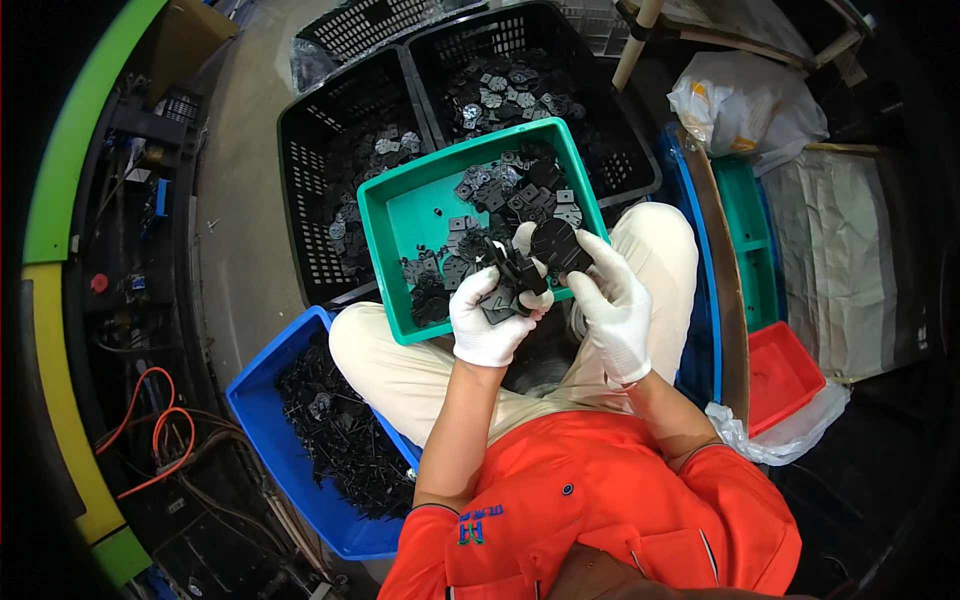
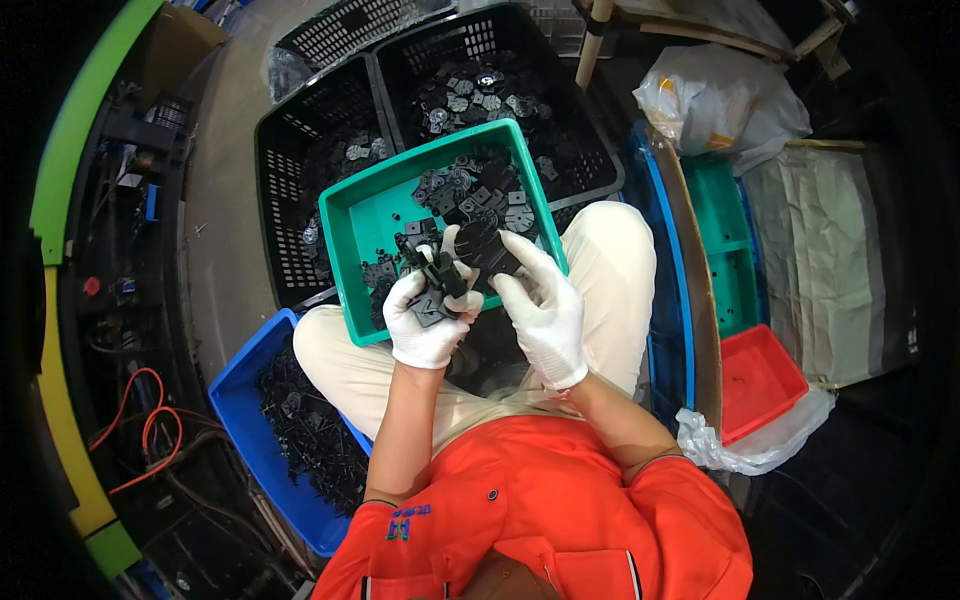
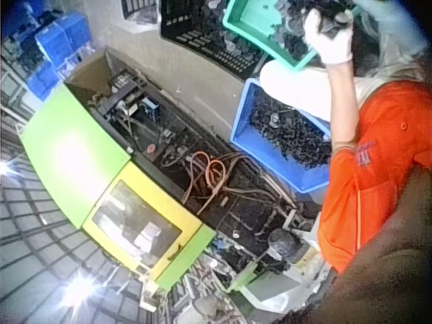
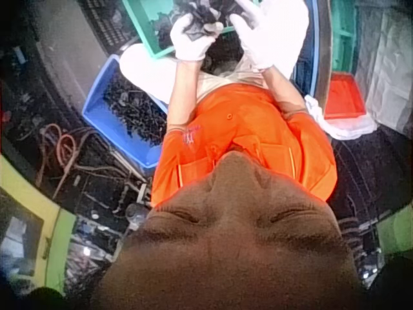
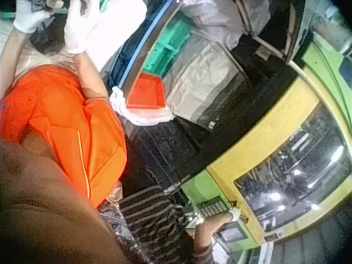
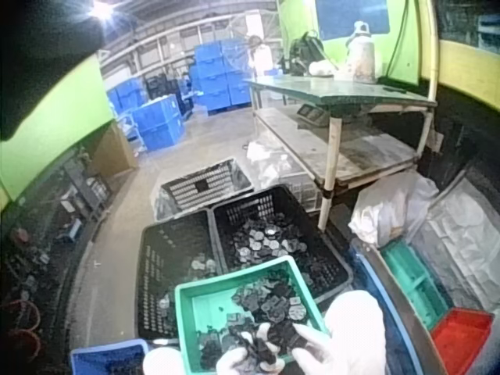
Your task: Inspecting, sorting, and assembling small plastic components at a manufacturing workstation.
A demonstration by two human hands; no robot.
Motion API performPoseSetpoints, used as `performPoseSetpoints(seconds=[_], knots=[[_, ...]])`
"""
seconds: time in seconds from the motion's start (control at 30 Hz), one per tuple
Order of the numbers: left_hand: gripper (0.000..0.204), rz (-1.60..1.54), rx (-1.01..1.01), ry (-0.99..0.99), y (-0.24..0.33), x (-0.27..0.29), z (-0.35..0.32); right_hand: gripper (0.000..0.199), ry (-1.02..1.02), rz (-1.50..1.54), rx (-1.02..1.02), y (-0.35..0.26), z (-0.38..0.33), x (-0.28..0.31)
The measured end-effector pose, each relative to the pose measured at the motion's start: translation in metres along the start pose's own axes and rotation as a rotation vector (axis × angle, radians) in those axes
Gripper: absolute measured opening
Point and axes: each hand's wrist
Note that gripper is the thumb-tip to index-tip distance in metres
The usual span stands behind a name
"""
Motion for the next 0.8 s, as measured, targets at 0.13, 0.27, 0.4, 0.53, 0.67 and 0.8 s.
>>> performPoseSetpoints(seconds=[0.13, 0.27, 0.4, 0.53, 0.67, 0.8], knots=[[0.032, 0.029, -0.032, 0.072, -0.003, 0.003, 0.004, 0.042, -0.018, 0.051, -0.055, -0.003, 0.004, 0.005], [0.023, -0.033, -0.06, 0.158, -0.008, 0.005, 0.005, 0.042, -0.046, 0.174, -0.191, -0.005, 0.01, 0.009], [0.022, -0.057, -0.051, 0.142, -0.008, 0.006, 0.005, 0.043, -0.045, 0.214, -0.264, -0.005, 0.011, 0.011], [0.021, -0.06, -0.066, 0.164, -0.007, 0.008, 0.004, 0.044, -0.035, 0.219, -0.246, -0.002, 0.01, 0.012], [0.021, -0.083, -0.058, 0.117, -0.007, 0.01, 0.002, 0.045, -0.037, 0.205, -0.206, -0.001, 0.009, 0.01], [0.024, -0.079, -0.057, 0.095, -0.005, 0.012, 0.0, 0.046, -0.037, 0.185, -0.198, -0.002, 0.01, 0.007]])
Point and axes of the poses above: each hand's wrist, its own z-axis towards the middle knuckle, its own x-axis out of the back of the hand, y = z × x, and after that the axes turned 10 degrees about y, right-handed
